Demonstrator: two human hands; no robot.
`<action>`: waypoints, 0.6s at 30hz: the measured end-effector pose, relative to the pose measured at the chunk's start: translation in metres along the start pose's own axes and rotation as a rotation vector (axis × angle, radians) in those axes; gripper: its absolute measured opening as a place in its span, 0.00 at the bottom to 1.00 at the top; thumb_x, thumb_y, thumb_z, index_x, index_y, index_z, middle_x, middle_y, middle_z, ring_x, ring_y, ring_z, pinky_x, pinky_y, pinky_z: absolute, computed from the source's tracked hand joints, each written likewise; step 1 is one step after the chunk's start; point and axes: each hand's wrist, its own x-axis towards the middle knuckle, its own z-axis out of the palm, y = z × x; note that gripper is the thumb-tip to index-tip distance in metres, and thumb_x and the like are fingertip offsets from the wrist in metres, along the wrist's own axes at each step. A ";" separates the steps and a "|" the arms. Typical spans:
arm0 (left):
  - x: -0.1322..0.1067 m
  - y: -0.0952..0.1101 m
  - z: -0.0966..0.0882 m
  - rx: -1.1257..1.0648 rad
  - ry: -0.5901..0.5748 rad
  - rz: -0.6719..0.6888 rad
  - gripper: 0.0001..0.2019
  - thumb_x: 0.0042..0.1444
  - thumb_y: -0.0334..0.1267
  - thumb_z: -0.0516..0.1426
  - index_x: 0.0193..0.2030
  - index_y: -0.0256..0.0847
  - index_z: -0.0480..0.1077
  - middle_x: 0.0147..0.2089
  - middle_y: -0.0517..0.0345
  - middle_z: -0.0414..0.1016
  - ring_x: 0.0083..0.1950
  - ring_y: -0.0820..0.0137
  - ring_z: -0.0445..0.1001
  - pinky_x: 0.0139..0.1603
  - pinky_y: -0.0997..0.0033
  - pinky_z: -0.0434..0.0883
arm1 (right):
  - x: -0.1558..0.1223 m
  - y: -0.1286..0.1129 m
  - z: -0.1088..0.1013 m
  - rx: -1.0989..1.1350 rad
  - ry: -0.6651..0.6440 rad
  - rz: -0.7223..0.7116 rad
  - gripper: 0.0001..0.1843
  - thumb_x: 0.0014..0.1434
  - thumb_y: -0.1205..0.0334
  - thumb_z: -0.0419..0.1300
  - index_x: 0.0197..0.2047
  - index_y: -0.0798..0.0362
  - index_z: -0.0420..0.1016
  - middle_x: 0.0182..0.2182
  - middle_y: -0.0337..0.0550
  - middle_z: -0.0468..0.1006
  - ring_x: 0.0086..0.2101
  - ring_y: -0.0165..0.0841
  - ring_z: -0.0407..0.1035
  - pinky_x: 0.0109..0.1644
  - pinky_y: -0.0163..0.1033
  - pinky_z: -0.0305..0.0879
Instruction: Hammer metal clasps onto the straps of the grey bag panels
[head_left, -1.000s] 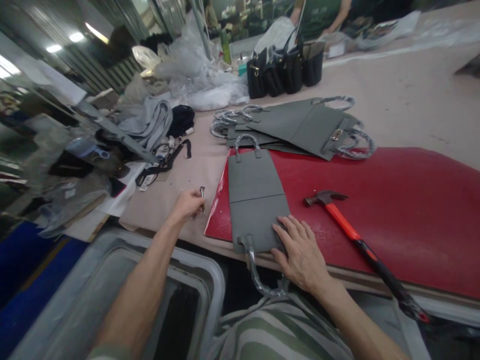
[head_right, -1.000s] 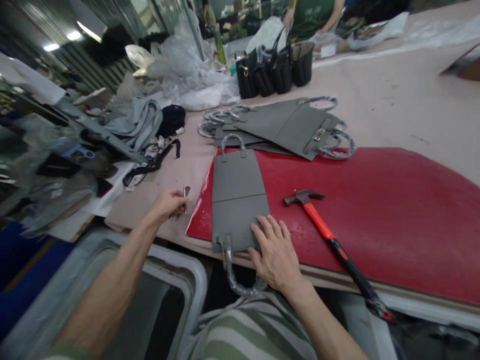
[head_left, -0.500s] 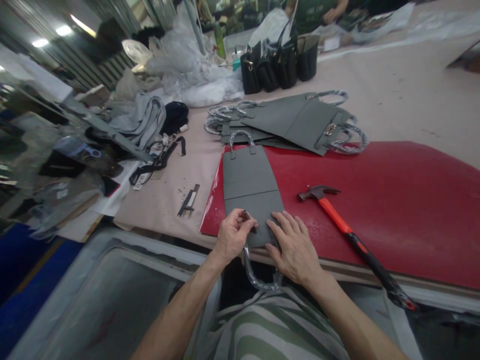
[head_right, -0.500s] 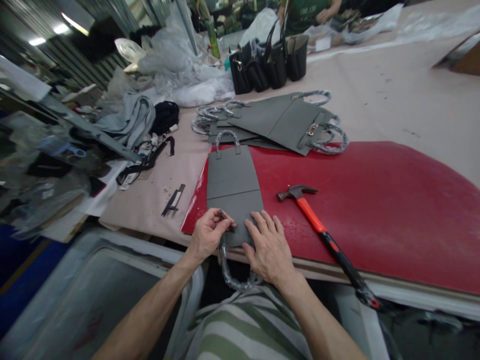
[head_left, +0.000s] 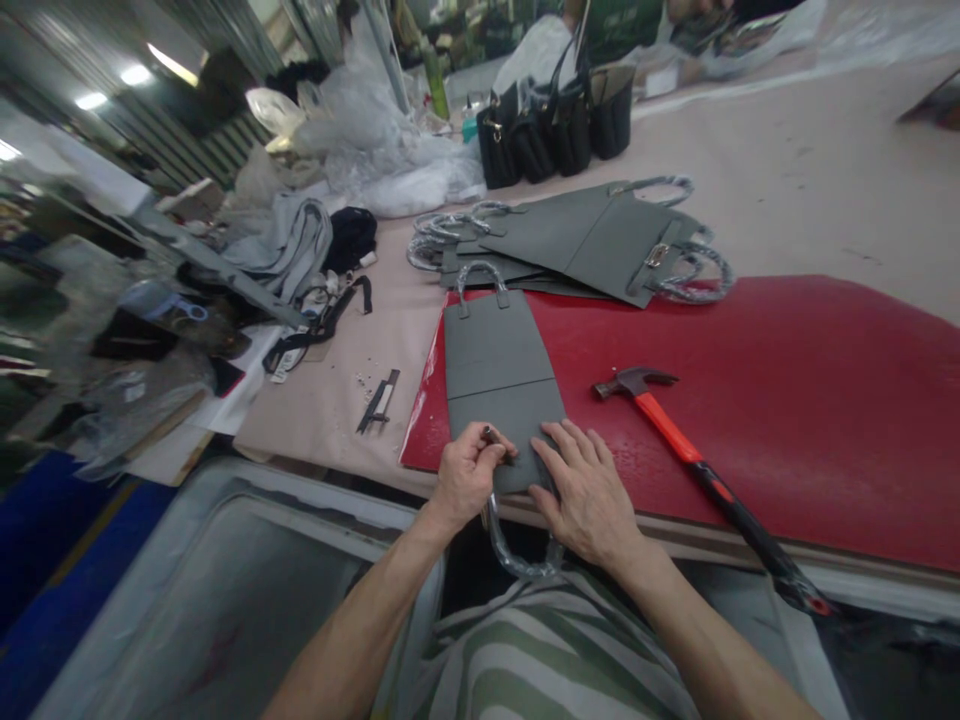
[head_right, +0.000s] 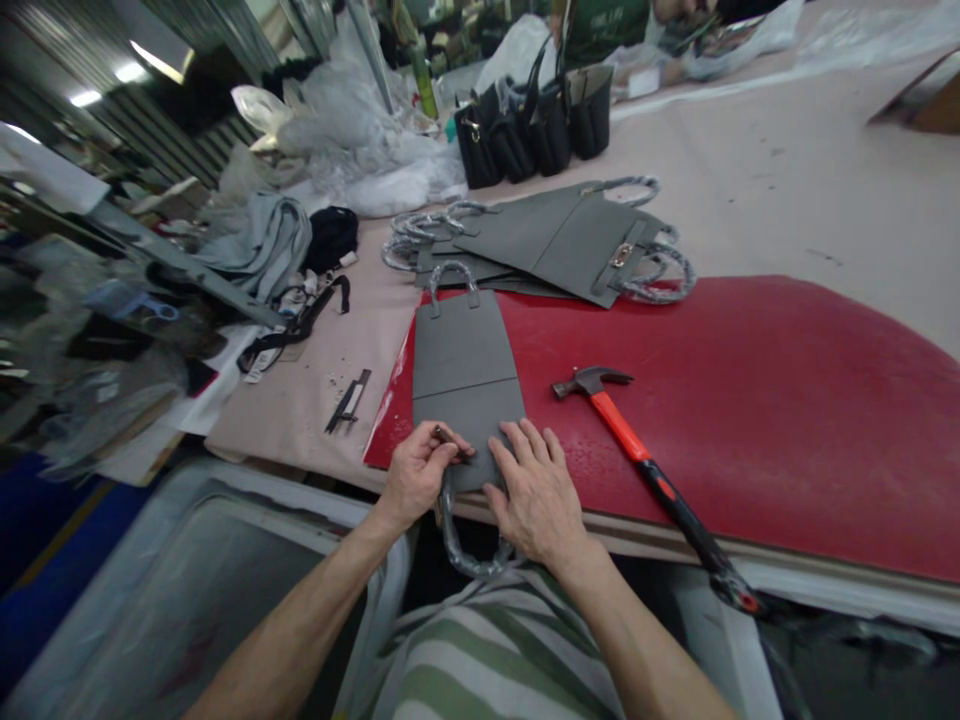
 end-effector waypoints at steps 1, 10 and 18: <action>-0.002 -0.001 0.000 0.025 0.003 0.024 0.04 0.62 0.34 0.54 0.38 0.41 0.70 0.36 0.57 0.80 0.38 0.70 0.80 0.42 0.71 0.77 | 0.000 0.000 0.000 -0.001 0.003 -0.002 0.27 0.61 0.56 0.58 0.63 0.53 0.67 0.66 0.53 0.62 0.67 0.49 0.50 0.70 0.58 0.43; -0.011 -0.011 -0.001 0.171 0.008 0.253 0.07 0.62 0.33 0.54 0.41 0.42 0.73 0.39 0.54 0.81 0.41 0.69 0.80 0.45 0.71 0.76 | 0.000 0.001 0.001 0.001 0.030 -0.013 0.26 0.61 0.56 0.58 0.62 0.54 0.68 0.66 0.53 0.63 0.66 0.49 0.51 0.70 0.58 0.44; -0.007 -0.008 -0.001 0.068 0.002 0.135 0.06 0.62 0.35 0.54 0.39 0.40 0.72 0.37 0.55 0.81 0.40 0.69 0.80 0.45 0.70 0.77 | -0.001 0.000 0.002 0.005 0.048 -0.028 0.26 0.61 0.58 0.58 0.62 0.54 0.68 0.65 0.54 0.63 0.66 0.50 0.52 0.69 0.59 0.45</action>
